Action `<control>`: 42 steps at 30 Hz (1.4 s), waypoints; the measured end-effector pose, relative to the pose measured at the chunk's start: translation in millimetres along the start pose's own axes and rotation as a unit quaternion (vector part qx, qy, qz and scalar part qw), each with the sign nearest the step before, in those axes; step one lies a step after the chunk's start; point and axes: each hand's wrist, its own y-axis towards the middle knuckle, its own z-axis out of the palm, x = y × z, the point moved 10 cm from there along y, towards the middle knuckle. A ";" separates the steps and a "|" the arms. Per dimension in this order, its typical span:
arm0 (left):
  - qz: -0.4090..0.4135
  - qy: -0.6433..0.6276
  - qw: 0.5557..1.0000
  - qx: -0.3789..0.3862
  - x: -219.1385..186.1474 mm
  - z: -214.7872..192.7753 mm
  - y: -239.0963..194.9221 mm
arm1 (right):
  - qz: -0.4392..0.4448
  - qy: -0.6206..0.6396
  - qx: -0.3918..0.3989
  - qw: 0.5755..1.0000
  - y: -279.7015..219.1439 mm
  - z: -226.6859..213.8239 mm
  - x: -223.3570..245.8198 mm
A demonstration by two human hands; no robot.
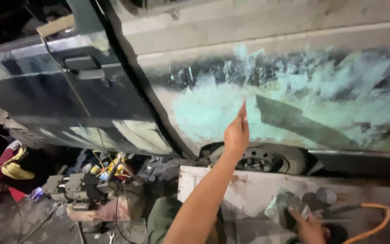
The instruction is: The person applies a light green body filler to a car's side panel using a red spreader and a metal scraper. They smooth the filler across the surface, then use a spray gun to apply a liquid over the area while continuing to spread the material.
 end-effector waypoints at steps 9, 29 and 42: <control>-0.232 -0.060 0.971 0.010 103.4 -105.0 21.6 | -0.011 0.020 -0.023 0.999 53.4 -7.1 -38.5; -0.165 0.081 0.982 -0.053 171.0 -159.6 44.0 | -0.013 0.030 -0.106 0.994 97.8 -73.8 -70.2; -0.327 -0.103 0.910 -0.235 168.6 -151.9 -11.0 | -0.029 -0.024 -0.112 0.993 147.4 -77.2 -94.3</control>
